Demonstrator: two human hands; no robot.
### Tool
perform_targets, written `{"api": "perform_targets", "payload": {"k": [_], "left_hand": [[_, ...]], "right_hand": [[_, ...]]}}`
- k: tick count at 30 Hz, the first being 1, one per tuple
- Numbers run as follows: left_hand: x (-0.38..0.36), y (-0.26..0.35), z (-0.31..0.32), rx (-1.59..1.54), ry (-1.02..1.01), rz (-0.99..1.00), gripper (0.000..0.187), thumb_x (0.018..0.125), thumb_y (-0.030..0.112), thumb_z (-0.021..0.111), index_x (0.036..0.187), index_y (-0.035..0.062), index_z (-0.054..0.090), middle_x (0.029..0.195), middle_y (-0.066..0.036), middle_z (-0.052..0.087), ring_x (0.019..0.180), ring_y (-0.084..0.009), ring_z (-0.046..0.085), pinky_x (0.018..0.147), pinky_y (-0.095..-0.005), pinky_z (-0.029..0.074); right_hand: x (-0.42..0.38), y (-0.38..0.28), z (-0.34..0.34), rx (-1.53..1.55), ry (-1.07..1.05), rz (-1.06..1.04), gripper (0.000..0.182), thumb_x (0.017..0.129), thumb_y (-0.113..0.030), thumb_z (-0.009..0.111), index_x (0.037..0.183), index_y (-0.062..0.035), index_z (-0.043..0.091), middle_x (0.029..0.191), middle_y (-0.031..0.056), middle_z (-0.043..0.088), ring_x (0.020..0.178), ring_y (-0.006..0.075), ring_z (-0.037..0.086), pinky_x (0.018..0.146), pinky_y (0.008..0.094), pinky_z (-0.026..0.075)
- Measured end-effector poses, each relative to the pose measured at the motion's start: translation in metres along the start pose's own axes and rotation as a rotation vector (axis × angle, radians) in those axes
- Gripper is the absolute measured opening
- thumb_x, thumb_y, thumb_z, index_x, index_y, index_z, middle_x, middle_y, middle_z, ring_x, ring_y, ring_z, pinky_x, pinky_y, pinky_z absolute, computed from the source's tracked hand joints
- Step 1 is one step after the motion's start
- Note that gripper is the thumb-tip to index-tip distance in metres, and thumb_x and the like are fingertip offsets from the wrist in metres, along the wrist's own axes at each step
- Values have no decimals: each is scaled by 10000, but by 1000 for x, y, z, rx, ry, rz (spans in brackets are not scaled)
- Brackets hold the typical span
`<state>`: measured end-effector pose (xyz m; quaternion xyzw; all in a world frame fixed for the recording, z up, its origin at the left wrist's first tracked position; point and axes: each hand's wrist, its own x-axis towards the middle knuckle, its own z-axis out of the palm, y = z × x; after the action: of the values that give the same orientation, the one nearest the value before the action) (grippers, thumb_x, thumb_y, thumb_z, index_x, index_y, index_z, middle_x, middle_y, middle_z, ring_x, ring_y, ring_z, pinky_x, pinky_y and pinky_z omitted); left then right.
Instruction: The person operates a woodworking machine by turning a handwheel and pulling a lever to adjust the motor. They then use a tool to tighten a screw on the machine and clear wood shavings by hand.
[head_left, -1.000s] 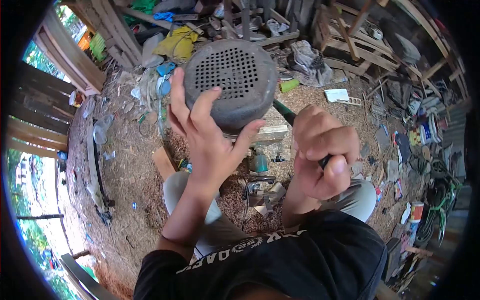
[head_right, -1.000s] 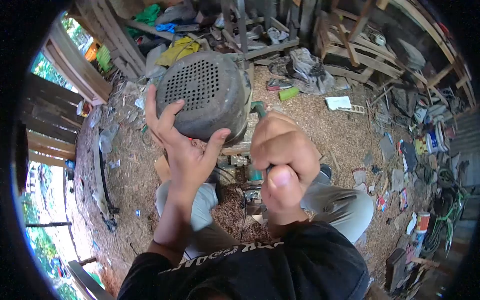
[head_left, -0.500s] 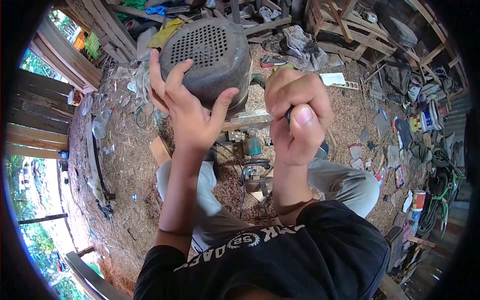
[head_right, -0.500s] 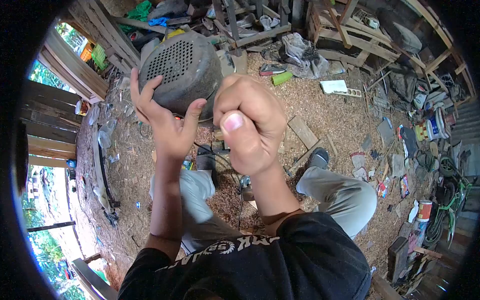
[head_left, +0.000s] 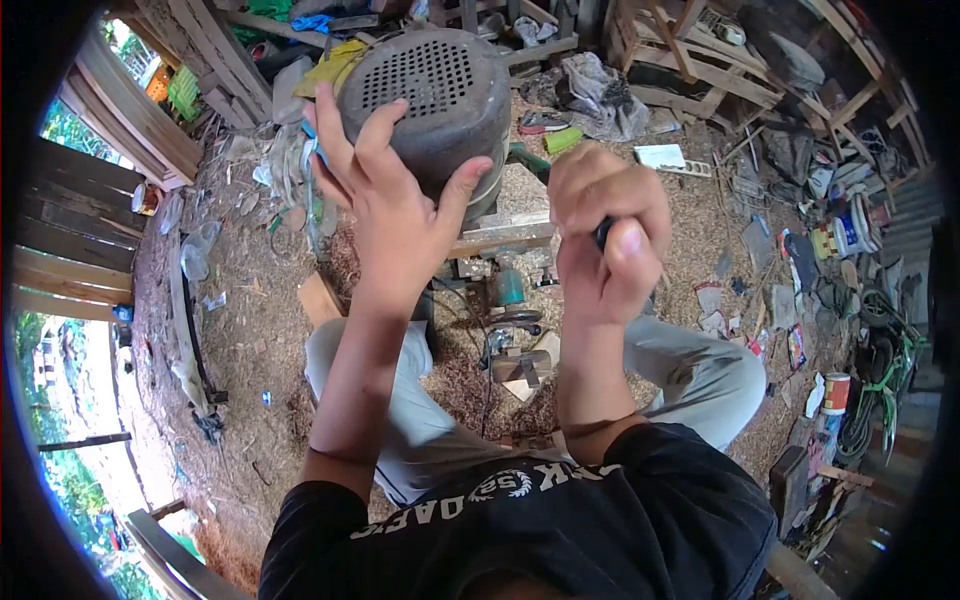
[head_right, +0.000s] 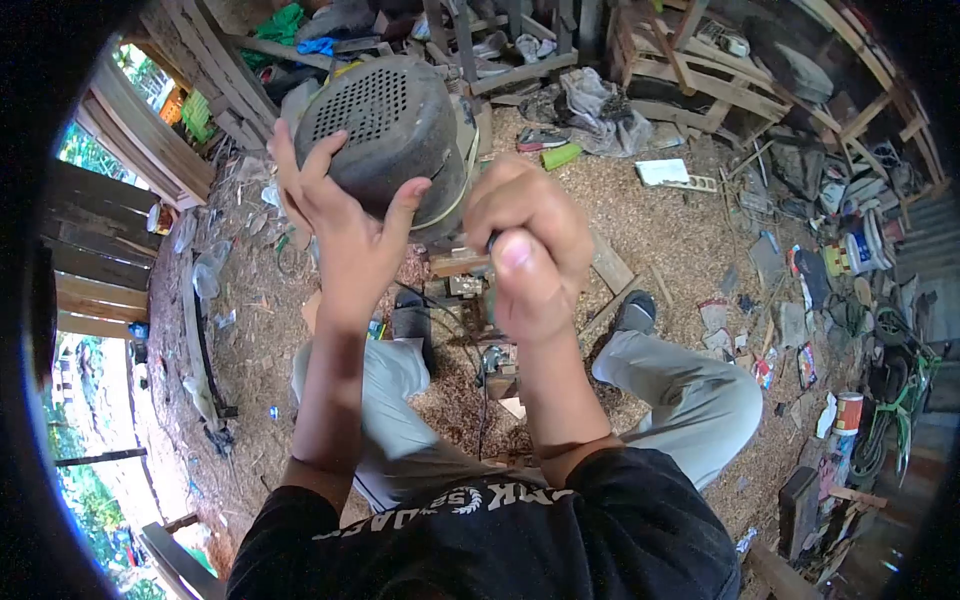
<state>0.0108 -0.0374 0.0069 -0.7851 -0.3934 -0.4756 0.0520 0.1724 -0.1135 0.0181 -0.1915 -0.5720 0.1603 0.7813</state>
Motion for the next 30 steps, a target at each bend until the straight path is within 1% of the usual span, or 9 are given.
{"api": "perform_targets", "payload": {"k": [4,6,11,16,19,23,25,28,30], "left_hand": [[-3,1,-1,-39,5,-6,859,870,523,806,1483,106,373,1680,-320,94,1561,-522,145,1175,-739,53],[-1,4,-6,-34,12,19,843,879,492,806,1484,99,370,1683,-320,81,1563,-521,137,1177,-741,52],[-6,11,-4,-88,20,-10,810,895,411,803,1490,82,362,1691,-318,49,1572,-517,107,1183,-742,44],[-3,9,0,-96,2,-47,828,885,395,818,1498,83,356,1693,-326,48,1568,-527,80,1199,-720,45],[2,3,2,-49,-3,5,797,890,415,814,1479,97,380,1684,-348,44,1556,-535,110,1217,-685,87],[4,-6,15,-147,80,85,731,876,401,843,1427,138,440,1643,-419,51,1538,-556,156,1222,-645,182],[5,-8,17,-94,58,113,752,857,407,859,1431,158,441,1640,-426,45,1537,-564,151,1223,-637,195],[5,-4,7,-43,-4,55,756,828,435,876,1419,202,467,1649,-415,40,1545,-562,145,1230,-617,207],[9,1,12,-98,29,25,708,839,412,873,1396,182,500,1668,-382,47,1546,-542,163,1229,-616,196]], "right_hand": [[-1,0,1,-11,36,30,340,1000,-335,481,847,-32,499,710,87,500,656,186,446,636,351,365],[-2,-1,1,74,70,68,306,952,-291,536,832,-9,544,723,71,516,666,142,434,601,311,338],[5,-17,-2,39,14,199,374,1025,-232,559,728,-7,523,669,48,519,605,120,424,560,297,316],[7,-15,-6,34,-2,194,347,1013,-229,571,751,-2,559,681,66,556,609,139,469,567,308,342],[10,-4,-11,-14,-46,95,330,978,-250,602,746,-19,571,680,66,554,605,228,525,575,379,372],[1,10,-15,-50,-35,-1,334,971,-287,613,750,-38,587,689,64,562,595,233,526,568,393,364],[-8,17,-16,9,-52,-195,358,981,-335,618,752,-59,600,691,56,567,582,229,522,562,396,357],[-7,12,-18,-40,-110,-119,435,1062,-436,548,824,-72,570,654,31,536,546,205,475,592,384,393],[-7,9,-13,-51,-43,-123,398,999,-382,624,760,-66,594,683,41,571,577,228,520,574,397,365]]}}
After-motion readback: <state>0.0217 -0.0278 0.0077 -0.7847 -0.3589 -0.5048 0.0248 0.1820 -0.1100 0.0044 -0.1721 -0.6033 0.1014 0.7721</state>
